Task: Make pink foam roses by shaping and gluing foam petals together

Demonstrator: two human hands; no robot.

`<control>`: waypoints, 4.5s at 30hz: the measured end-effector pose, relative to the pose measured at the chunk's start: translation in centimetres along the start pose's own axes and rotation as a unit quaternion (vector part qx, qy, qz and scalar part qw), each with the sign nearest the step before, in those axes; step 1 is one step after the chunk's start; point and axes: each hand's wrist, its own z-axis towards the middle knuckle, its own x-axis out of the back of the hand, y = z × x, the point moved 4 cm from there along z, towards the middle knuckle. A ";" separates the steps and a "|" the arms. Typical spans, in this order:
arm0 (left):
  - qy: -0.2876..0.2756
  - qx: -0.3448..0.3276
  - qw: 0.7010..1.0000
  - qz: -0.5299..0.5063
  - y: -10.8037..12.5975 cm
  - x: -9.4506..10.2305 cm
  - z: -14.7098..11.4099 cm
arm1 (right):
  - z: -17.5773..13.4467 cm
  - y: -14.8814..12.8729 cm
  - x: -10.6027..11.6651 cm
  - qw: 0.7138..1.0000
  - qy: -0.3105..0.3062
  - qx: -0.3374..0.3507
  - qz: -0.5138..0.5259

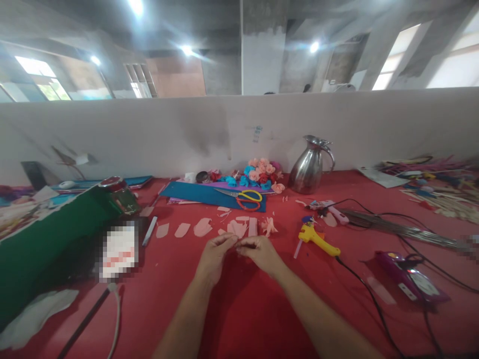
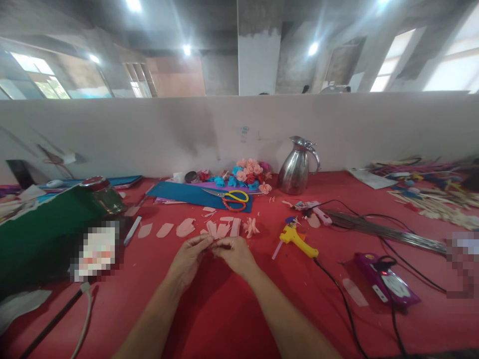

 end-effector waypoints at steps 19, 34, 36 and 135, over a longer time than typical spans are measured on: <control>-0.028 -0.043 0.999 0.013 0.1 0.1 0.1 | -0.1 -0.4 -0.3 0.998 -0.032 0.016 -0.048; -0.024 0.002 0.999 -0.029 0.1 -0.2 -0.2 | -0.1 -0.2 -0.5 0.999 -0.028 0.009 -0.032; -0.027 0.003 0.999 -0.031 0.2 -0.2 -0.3 | -0.1 -0.1 -0.5 0.999 -0.027 0.005 -0.033; -0.029 -0.016 0.999 -0.020 0.5 0.1 -0.2 | 0.2 0.7 -1.4 0.997 -0.042 0.054 0.031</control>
